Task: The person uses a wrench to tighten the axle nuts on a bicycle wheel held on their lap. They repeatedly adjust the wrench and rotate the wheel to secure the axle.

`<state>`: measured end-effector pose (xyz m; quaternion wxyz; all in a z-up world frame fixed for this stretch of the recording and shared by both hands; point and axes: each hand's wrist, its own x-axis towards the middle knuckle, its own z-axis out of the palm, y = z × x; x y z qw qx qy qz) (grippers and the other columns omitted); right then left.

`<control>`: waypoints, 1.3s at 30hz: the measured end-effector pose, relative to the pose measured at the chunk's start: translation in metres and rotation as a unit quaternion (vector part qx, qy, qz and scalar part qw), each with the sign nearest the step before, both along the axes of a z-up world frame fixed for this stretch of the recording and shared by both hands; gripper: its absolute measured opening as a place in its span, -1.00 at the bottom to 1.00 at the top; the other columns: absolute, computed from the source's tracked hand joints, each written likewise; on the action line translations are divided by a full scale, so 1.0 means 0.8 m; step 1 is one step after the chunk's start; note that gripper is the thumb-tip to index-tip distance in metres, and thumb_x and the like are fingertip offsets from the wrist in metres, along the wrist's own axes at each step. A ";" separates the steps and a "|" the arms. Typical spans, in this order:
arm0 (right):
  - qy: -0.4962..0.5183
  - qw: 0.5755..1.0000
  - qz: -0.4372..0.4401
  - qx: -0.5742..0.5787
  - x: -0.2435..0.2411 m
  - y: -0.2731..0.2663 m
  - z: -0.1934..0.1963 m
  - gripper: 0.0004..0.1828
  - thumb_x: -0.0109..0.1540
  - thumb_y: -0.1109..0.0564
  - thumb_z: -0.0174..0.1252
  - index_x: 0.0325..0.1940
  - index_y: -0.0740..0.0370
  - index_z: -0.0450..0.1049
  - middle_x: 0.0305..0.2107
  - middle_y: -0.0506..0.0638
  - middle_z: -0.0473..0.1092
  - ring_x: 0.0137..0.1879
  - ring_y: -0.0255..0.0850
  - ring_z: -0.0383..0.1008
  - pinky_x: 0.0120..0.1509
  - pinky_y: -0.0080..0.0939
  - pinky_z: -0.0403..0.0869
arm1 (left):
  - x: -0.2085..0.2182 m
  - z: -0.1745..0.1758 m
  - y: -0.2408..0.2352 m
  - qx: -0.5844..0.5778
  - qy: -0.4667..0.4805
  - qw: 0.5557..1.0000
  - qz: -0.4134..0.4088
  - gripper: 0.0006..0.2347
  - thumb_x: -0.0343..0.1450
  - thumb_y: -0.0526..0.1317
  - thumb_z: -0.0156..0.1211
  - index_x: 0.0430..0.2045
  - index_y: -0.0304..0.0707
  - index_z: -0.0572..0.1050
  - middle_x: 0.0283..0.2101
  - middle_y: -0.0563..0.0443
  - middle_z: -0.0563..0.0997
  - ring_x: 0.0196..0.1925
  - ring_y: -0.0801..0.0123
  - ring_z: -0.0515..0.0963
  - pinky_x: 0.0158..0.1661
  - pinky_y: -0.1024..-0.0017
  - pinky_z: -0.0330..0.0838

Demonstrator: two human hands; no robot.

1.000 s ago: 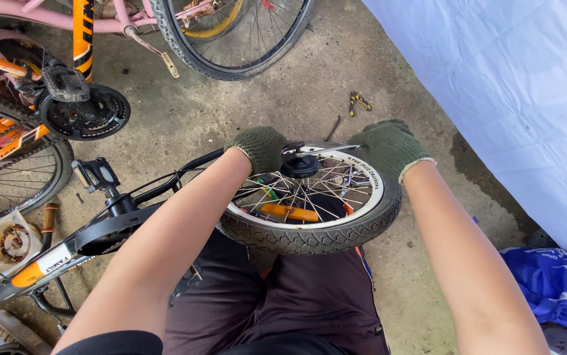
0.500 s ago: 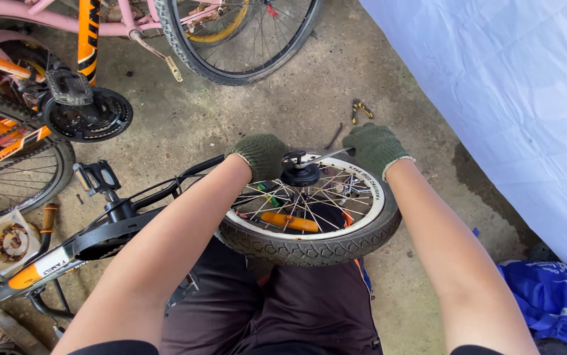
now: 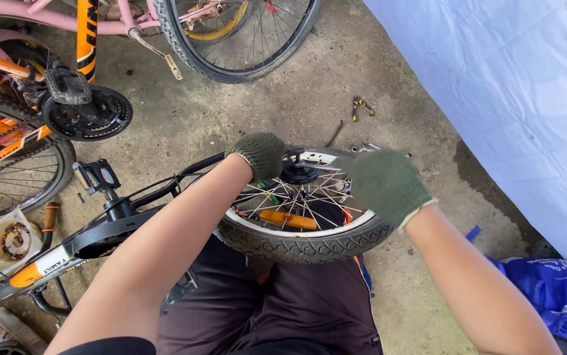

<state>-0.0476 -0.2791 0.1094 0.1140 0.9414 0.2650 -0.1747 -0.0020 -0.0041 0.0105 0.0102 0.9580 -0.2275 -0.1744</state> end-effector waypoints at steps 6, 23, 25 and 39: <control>-0.018 1.000 0.001 0.012 -0.028 0.025 0.005 -0.55 0.26 0.06 0.01 0.24 -0.14 0.47 -0.23 -0.01 0.57 -0.30 -0.13 0.60 -0.22 -0.15 0.60 | -0.005 0.013 -0.001 -0.029 0.015 0.999 0.019 -0.68 0.37 -0.05 0.02 -0.33 -0.27 0.67 -0.32 -0.24 0.71 -0.11 -0.14 0.71 -0.12 0.00 0.60; -0.070 0.996 0.010 0.048 -0.036 0.026 0.018 -0.63 0.26 0.06 0.01 0.14 -0.07 0.50 -0.31 0.01 0.57 -0.37 -0.10 0.59 -0.30 -0.13 0.56 | -0.012 -0.021 0.010 -0.036 -0.022 0.999 -0.010 -0.65 0.35 0.05 0.03 -0.19 -0.17 0.56 -0.22 -0.29 0.67 -0.09 -0.17 0.68 -0.13 -0.03 0.57; -0.072 0.996 0.011 0.051 -0.040 0.025 0.017 -0.64 0.26 0.05 0.01 0.13 -0.07 0.50 -0.31 0.01 0.57 -0.37 -0.10 0.58 -0.30 -0.13 0.56 | -0.012 -0.009 0.010 -0.061 0.000 0.998 -0.004 -0.58 0.30 0.12 0.07 -0.15 -0.19 0.52 -0.19 -0.34 0.65 -0.07 -0.25 0.66 -0.13 -0.12 0.56; -0.105 0.992 0.013 0.073 -0.053 0.025 0.014 -0.70 0.26 0.05 0.01 0.04 0.00 0.53 -0.38 0.04 0.56 -0.44 -0.07 0.57 -0.37 -0.10 0.53 | 0.004 0.026 0.018 -0.085 0.098 0.991 -0.014 -0.38 0.32 0.20 0.05 0.28 -0.03 0.36 0.01 -0.47 0.56 0.10 -0.32 0.59 0.08 -0.08 0.47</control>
